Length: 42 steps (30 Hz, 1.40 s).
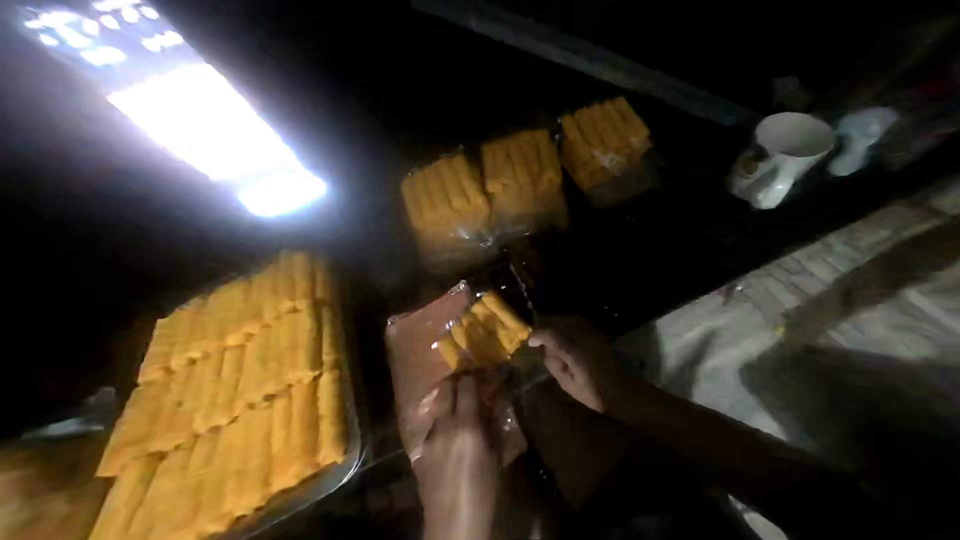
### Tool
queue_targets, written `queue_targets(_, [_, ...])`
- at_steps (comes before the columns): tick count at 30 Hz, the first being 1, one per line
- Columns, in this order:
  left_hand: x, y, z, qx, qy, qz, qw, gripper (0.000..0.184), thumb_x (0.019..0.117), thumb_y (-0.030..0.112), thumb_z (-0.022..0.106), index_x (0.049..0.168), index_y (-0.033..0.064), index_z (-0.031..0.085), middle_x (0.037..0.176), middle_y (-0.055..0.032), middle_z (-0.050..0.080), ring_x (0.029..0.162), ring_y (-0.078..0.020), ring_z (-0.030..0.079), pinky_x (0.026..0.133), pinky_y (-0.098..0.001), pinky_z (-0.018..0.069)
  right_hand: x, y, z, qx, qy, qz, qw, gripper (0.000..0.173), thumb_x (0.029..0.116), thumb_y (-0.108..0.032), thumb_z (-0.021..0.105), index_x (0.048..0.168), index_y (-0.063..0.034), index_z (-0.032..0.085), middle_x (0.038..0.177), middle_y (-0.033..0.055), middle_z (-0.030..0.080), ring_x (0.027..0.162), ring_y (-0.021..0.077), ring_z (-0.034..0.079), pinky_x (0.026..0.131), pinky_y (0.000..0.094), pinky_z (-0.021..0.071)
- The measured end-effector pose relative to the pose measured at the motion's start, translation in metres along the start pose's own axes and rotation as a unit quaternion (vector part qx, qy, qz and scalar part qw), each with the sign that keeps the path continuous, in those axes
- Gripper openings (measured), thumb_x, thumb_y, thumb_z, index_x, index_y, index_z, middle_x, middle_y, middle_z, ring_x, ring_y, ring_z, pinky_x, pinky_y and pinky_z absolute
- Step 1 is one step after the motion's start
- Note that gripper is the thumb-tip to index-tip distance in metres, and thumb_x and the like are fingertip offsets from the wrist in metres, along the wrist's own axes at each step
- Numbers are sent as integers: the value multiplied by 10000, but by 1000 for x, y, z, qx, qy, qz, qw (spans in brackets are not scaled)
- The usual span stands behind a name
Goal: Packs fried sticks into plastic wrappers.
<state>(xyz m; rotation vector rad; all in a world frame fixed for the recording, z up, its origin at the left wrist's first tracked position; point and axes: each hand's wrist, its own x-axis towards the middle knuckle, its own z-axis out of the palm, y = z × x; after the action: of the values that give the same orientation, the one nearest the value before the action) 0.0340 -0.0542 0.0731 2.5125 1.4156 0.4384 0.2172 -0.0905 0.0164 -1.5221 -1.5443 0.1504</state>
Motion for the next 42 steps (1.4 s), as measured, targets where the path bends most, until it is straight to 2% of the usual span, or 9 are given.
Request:
queue_targets(6, [34, 30, -58, -171, 19, 160, 972, 207, 923, 95, 596, 1112, 52, 669, 1022, -58, 678, 806, -34, 615, 702, -193, 524, 17, -24, -87, 27, 102, -40, 994, 118, 970, -96, 625, 1021, -33, 711, 985, 61, 743, 906, 28, 691, 819, 151, 563])
queue_targets(12, [112, 107, -42, -194, -62, 170, 964, 154, 967, 84, 655, 1114, 97, 697, 925, -62, 687, 729, -157, 639, 646, -371, 557, 40, 5, -165, -82, 138, -13, 987, 118, 944, -39, 630, 1014, 38, 685, 991, 116, 698, 778, 46, 634, 706, 178, 550])
queue_targets(17, [142, 159, 12, -170, -44, 243, 954, 211, 971, 35, 633, 1171, -12, 679, 1190, -210, 668, 1009, -332, 694, 879, -493, 577, 31, 56, -190, -154, 174, 85, 969, 145, 944, -29, 624, 1044, 62, 676, 1022, 189, 705, 830, 213, 696, 753, 383, 601])
queue_targets(22, [124, 170, 97, -137, -205, 178, 953, 273, 1017, 72, 552, 1264, 45, 666, 1330, -194, 618, 1146, -327, 664, 978, -466, 550, -7, 112, -177, -208, 85, 249, 942, 144, 991, -19, 611, 1087, 62, 682, 1083, 243, 687, 973, 382, 694, 880, 564, 564])
queue_targets(26, [60, 147, 100, -175, -248, 235, 924, 300, 1010, 94, 545, 1276, 64, 680, 1328, -153, 644, 1190, -269, 649, 1016, -414, 528, -29, 111, -178, -237, 64, 290, 925, 199, 933, 35, 635, 1117, 18, 707, 1172, 257, 675, 1145, 460, 627, 987, 641, 490])
queue_targets(31, [-35, 80, 101, -271, -230, 252, 900, 247, 980, 118, 639, 1199, 44, 726, 1166, -131, 732, 1033, -231, 723, 925, -380, 580, -28, 69, -133, -184, 40, 152, 970, 212, 919, 30, 563, 1073, 62, 705, 1192, 307, 657, 1171, 517, 593, 995, 657, 459])
queue_targets(36, [-89, 18, 80, -288, -270, 92, 914, 275, 989, 109, 627, 1240, 34, 711, 1191, -156, 725, 1099, -283, 705, 1000, -468, 547, -23, 10, -30, -37, -67, -37, 996, 226, 959, -243, 608, 1010, -99, 774, 1038, 120, 749, 1034, 334, 694, 917, 531, 537])
queue_targets(40, [-126, -12, 70, -254, -162, -8, 954, 219, 954, 133, 671, 1123, 16, 748, 1118, -136, 745, 1044, -234, 720, 959, -401, 572, -27, -29, 27, -30, -178, -138, 974, 425, 887, -455, 723, 1199, -167, 721, 1174, 94, 717, 1105, 335, 665, 932, 558, 526])
queue_targets(42, [-136, -23, 67, -252, -133, -38, 958, 240, 965, 117, 648, 1139, -23, 735, 1159, -174, 732, 1097, -264, 707, 1004, -413, 550, -25, -40, 43, -44, -211, -170, 962, 442, 857, -393, 773, 1205, -128, 710, 1179, 125, 705, 1096, 356, 668, 920, 563, 532])
